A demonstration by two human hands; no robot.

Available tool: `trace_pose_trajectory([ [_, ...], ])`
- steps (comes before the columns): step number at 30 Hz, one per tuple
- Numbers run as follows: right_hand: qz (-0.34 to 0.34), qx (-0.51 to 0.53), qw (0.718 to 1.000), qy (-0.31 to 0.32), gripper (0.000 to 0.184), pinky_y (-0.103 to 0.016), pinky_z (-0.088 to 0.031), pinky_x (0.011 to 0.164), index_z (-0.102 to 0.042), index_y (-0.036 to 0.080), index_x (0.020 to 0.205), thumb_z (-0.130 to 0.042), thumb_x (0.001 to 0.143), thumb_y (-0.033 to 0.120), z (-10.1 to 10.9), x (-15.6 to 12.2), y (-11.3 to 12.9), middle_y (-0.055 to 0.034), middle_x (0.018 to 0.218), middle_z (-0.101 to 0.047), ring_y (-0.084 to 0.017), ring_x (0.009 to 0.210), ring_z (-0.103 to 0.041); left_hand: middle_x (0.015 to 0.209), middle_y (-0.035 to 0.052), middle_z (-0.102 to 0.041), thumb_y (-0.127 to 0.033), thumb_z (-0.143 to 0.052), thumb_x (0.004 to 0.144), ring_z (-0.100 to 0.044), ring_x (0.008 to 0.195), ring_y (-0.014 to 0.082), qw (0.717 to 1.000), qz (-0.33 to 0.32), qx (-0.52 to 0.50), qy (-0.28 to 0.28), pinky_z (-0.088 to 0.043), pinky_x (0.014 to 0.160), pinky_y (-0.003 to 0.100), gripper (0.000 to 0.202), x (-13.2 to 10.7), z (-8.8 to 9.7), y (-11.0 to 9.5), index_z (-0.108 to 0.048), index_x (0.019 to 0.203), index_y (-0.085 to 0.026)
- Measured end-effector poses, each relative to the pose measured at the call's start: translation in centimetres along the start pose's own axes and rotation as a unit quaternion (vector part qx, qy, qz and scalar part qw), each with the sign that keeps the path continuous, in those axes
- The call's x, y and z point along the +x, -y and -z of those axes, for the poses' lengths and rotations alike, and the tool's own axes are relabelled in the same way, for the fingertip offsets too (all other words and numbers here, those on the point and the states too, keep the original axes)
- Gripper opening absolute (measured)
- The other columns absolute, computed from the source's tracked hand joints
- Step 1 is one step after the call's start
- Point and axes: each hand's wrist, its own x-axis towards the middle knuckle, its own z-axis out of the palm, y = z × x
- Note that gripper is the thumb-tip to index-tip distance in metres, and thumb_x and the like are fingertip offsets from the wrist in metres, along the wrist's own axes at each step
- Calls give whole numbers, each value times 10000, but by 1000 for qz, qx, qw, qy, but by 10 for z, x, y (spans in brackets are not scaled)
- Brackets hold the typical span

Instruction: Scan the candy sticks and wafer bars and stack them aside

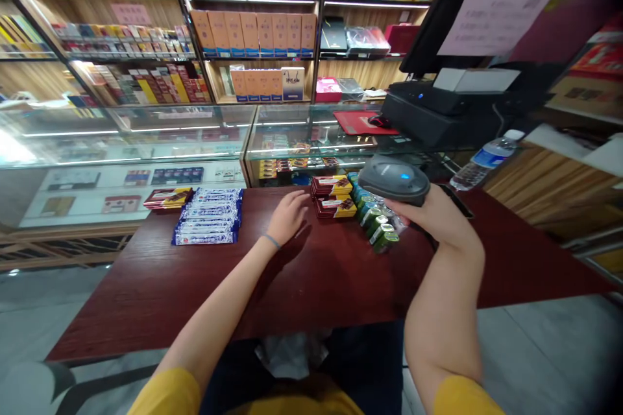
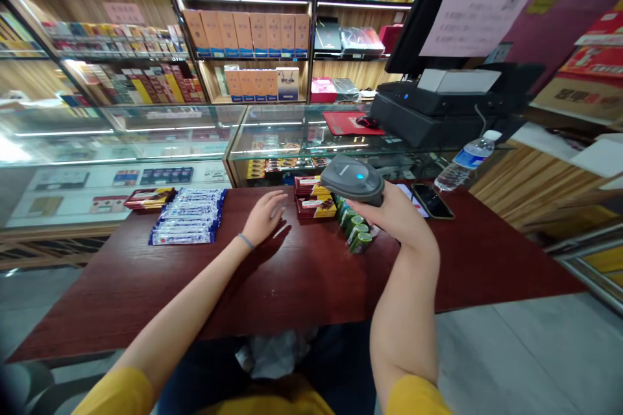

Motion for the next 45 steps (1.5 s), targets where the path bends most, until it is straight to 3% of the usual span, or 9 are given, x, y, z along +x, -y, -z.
trace_pose_trajectory([
  [5, -13, 53, 998, 23, 273, -272, -390, 469, -622, 219, 801, -785, 772, 436, -13, 14, -5, 48, 517, -542, -136, 457, -466, 1458, 151, -555, -228, -527, 1011, -510, 1379, 275, 993, -60, 20, 100, -432, 1188, 452, 403, 15, -40, -12, -557, 1406, -152],
  [10, 9, 114, 993, 3, 330, -271, -389, 481, -576, 222, 672, -763, 833, 442, -37, 21, -20, 33, 499, -531, -127, 455, -472, 1513, 167, -514, -250, -549, 1012, -482, 1417, 294, 982, -65, 84, 158, -403, 1202, 487, 464, 13, -54, -10, -512, 1461, -138],
  [22, -7, 163, 986, 23, 301, -265, -372, 510, -560, 210, 638, -731, 843, 349, -60, 15, -20, 46, 498, -527, -109, 441, -467, 1317, 98, -681, -183, -477, 1037, -633, 1246, 232, 989, -91, 49, 106, -468, 1161, 447, 315, 10, -43, -6, -646, 1303, -187],
  [26, -9, 175, 985, 3, 295, -263, -389, 505, -581, 204, 645, -737, 842, 359, -61, 10, -16, 37, 505, -543, -112, 450, -484, 1259, 78, -712, -255, -471, 1061, -685, 1152, 217, 997, -55, -15, 50, -543, 1064, 393, 293, 16, -23, -12, -655, 1285, -215],
  [30, -16, 218, 976, -20, 273, -260, -405, 471, -607, 197, 672, -760, 824, 365, -63, 4, -7, 30, 526, -554, -111, 452, -480, 1174, 58, -741, -333, -556, 1028, -715, 1058, 211, 991, 57, -119, -28, -571, 977, 345, 254, 24, 21, -11, -682, 1229, -239],
  [33, -21, 237, 971, -17, 253, -263, -414, 457, -627, 196, 706, -782, 808, 367, -70, 0, -1, 34, 523, -551, -114, 442, -485, 1083, 76, -755, -416, -660, 947, -729, 961, 218, 956, 161, -232, -83, -599, 867, 333, 318, 19, 59, 6, -672, 1172, -192],
  [37, -33, 243, 969, 3, 275, -273, -438, 473, -634, 202, 724, -799, 803, 408, -89, -1, 4, 28, 536, -566, -126, 457, -503, 935, 76, -760, -547, -781, 805, -716, 795, 208, 897, 285, -323, -101, -600, 712, 308, 498, 0, 98, 40, -675, 1096, -156],
  [41, -43, 211, 975, 48, 333, -282, -438, 494, -626, 201, 710, -762, 830, 481, -112, -1, 1, 14, 544, -577, -134, 466, -508, 978, 94, -758, -604, -847, 709, -704, 778, 196, 853, 349, -364, -133, -588, 674, 287, 629, -14, 115, 61, -701, 1107, -139],
  [45, -47, 139, 985, 91, 352, -288, -445, 525, -579, 218, 677, -729, 847, 488, -129, -3, -3, 22, 499, -557, -146, 468, -516, 999, 97, -759, -611, -856, 701, -709, 809, 197, 845, 359, -370, -145, -586, 688, 279, 654, -20, 116, 68, -714, 1131, -139],
])
